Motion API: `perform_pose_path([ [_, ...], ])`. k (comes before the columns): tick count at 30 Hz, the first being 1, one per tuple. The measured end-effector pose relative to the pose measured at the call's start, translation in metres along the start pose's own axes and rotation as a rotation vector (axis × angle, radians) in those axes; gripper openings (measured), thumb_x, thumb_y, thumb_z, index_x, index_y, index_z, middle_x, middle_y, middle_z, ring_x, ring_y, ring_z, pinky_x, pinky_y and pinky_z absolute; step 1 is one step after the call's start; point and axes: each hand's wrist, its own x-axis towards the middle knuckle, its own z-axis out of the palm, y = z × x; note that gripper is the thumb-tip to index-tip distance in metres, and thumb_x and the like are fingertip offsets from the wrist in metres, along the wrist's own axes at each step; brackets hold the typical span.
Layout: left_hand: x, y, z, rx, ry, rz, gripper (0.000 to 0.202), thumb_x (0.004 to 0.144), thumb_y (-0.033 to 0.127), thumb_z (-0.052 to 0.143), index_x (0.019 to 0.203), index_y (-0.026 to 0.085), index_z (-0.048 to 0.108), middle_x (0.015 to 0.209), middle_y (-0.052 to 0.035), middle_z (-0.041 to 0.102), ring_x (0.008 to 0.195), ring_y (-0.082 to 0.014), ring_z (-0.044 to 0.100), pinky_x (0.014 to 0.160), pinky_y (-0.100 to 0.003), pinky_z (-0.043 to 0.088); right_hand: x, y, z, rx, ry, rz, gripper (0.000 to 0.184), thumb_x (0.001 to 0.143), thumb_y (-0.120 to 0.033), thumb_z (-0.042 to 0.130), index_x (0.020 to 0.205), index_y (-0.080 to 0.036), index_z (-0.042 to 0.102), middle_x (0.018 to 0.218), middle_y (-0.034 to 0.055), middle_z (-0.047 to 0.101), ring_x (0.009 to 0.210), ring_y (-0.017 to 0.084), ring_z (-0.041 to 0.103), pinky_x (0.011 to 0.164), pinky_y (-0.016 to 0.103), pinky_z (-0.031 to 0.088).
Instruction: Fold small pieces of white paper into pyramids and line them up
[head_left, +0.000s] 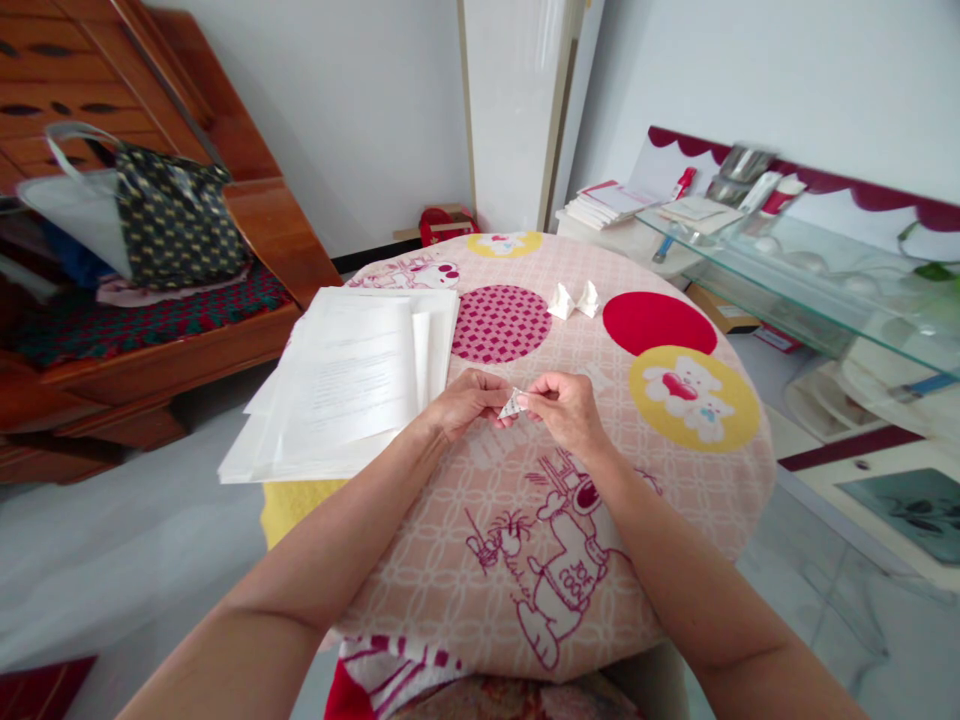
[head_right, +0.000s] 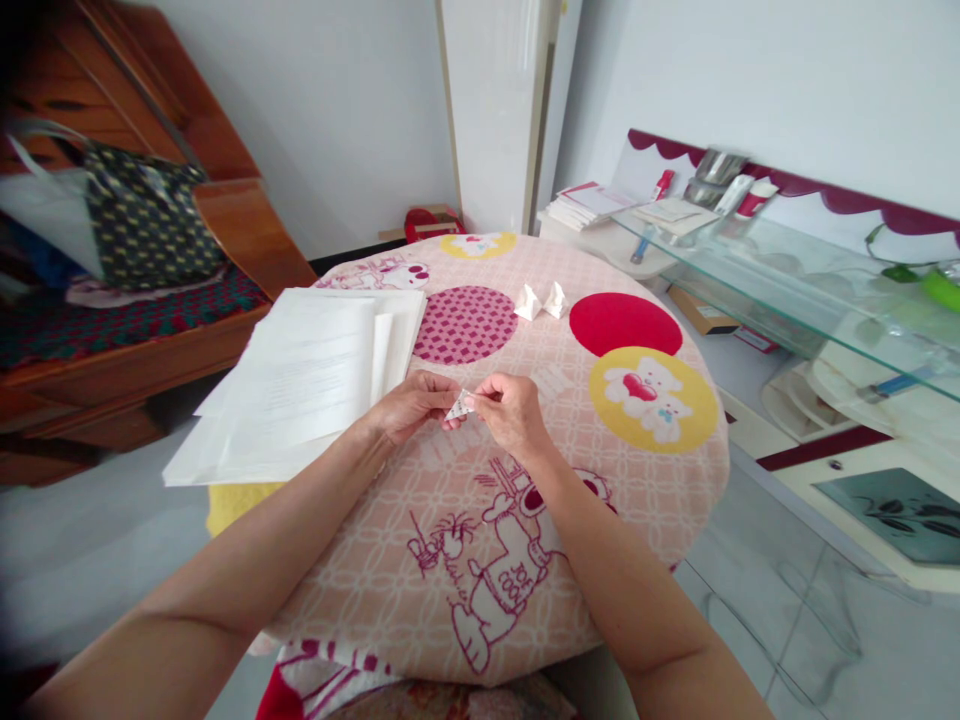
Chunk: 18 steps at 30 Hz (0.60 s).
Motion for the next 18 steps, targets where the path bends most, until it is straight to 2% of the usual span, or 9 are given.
perform_pose_path([
  [9,-0.0009,-0.0001,0.0017,-0.016,0.014,-0.010,0.024,0.072,0.032,0.080,0.068,0.010,0.073,0.060,-0.0053,0.069,0.052,-0.0111,0.061,0.050,-0.020,0.048,0.0000,-0.0018,-0.0002,-0.012,-0.007,-0.002,0.021,0.069,-0.035,0.071,0.061,-0.019,0.060,0.053,0.0002,0.061,0.050,0.013,0.054,0.047,0.024,0.040],
  [14,-0.0017,0.0013,0.0038,-0.002,0.017,0.010,0.033,0.077,0.042,0.078,0.072,0.009,0.075,0.065,-0.0074,0.072,0.057,-0.0128,0.066,0.054,-0.021,0.052,0.0006,-0.0011,-0.0018,-0.042,0.013,-0.001,0.020,0.069,-0.032,0.070,0.058,-0.019,0.058,0.052,-0.0006,0.059,0.049,0.012,0.051,0.046,0.024,0.037],
  [18,-0.0006,0.0020,0.0037,0.039,0.020,0.007,0.031,0.069,0.037,0.087,0.070,0.010,0.073,0.064,-0.0049,0.071,0.058,-0.0112,0.065,0.057,-0.021,0.053,0.0024,0.0017,-0.0028,-0.027,0.006,0.023,0.021,0.068,-0.033,0.073,0.060,-0.019,0.060,0.052,-0.0006,0.060,0.048,0.012,0.053,0.045,0.023,0.039],
])
